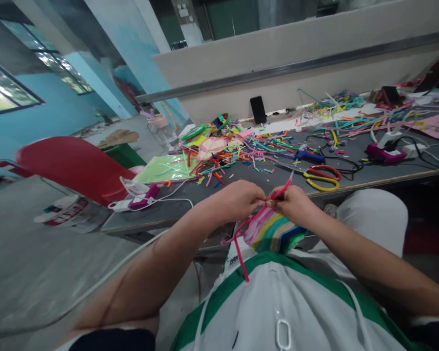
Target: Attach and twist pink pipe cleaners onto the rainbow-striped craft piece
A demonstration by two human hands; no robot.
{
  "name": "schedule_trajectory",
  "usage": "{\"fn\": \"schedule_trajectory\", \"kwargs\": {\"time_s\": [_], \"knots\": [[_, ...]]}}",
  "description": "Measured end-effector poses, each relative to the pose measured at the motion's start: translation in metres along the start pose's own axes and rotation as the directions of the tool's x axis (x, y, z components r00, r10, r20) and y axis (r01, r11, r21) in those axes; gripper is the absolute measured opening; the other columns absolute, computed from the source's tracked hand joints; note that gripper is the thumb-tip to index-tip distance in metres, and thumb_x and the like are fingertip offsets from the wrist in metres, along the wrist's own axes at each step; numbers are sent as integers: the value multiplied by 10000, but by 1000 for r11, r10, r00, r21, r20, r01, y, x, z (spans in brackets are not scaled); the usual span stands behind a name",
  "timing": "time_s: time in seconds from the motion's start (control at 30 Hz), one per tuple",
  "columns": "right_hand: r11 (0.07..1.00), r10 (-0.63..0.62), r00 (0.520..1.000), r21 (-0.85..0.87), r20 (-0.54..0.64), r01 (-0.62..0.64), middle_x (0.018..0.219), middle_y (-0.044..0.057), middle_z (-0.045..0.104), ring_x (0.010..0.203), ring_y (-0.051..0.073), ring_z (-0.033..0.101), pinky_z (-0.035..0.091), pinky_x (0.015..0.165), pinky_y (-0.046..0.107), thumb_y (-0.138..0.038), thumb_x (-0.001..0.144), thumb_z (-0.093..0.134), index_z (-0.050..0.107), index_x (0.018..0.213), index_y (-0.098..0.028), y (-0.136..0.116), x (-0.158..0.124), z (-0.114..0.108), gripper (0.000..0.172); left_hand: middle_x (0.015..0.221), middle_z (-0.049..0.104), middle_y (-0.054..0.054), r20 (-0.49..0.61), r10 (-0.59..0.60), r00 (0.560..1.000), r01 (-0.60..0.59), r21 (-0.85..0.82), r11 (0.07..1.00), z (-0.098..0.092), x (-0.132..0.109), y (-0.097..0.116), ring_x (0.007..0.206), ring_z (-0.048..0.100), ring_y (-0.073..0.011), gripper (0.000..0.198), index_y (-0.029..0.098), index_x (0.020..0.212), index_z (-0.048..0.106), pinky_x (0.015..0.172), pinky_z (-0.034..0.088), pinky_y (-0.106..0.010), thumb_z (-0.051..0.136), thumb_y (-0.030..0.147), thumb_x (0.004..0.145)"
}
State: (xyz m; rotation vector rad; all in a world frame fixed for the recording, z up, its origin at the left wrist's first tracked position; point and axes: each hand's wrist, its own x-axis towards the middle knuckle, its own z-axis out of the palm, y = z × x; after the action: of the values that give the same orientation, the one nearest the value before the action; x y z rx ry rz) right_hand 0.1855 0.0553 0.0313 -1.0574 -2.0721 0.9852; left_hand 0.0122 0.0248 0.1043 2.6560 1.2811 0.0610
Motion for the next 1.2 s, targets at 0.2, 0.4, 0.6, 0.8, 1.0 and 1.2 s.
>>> {"fn": "schedule_trajectory", "kwargs": {"time_s": [0.2,0.4,0.6,0.8,1.0,1.2], "knots": [[1000,28,999,-11,18,-28,530,-10,531,529,117,445,317,517,235,-245,689,595,688,678,-157,-2,-1,-2,128,771,710,-58,-38,-84,996,86,45,995,8,3,-1,727,613,-157,209,153,811,723,637,379,-235,521,206,804],[997,69,996,37,59,-71,532,-19,516,526,105,424,308,498,228,-244,671,603,675,649,-154,-3,-1,-6,118,715,687,-31,-85,-86,993,88,26,996,13,0,1,673,588,-138,186,168,752,691,595,351,-225,510,192,786],[984,144,970,77,197,-162,455,-51,400,463,78,326,236,444,231,-364,655,660,632,573,-157,-3,5,-13,225,683,680,-7,-23,-90,996,87,-110,990,14,2,-4,636,568,-114,150,158,748,700,579,345,-205,558,202,764],[965,194,939,114,283,-234,418,-66,323,431,60,256,174,419,232,-463,581,735,555,477,-159,-1,12,-20,367,655,678,0,-54,-110,992,103,-119,988,15,5,-4,619,563,-110,146,165,720,701,565,334,-203,566,211,752],[842,264,870,340,417,-418,408,-39,459,402,82,377,268,414,235,-439,497,795,559,467,-166,1,14,-19,362,672,691,-7,-51,-118,992,109,-162,981,13,7,-1,622,563,-110,136,158,698,700,569,339,-200,578,206,737],[817,312,845,331,434,-471,394,-51,472,398,72,393,291,407,213,-341,482,820,565,474,-154,-2,14,-22,317,640,665,0,8,-166,986,163,-251,954,11,7,0,596,534,-99,181,135,727,708,538,328,-190,596,277,743]]}}
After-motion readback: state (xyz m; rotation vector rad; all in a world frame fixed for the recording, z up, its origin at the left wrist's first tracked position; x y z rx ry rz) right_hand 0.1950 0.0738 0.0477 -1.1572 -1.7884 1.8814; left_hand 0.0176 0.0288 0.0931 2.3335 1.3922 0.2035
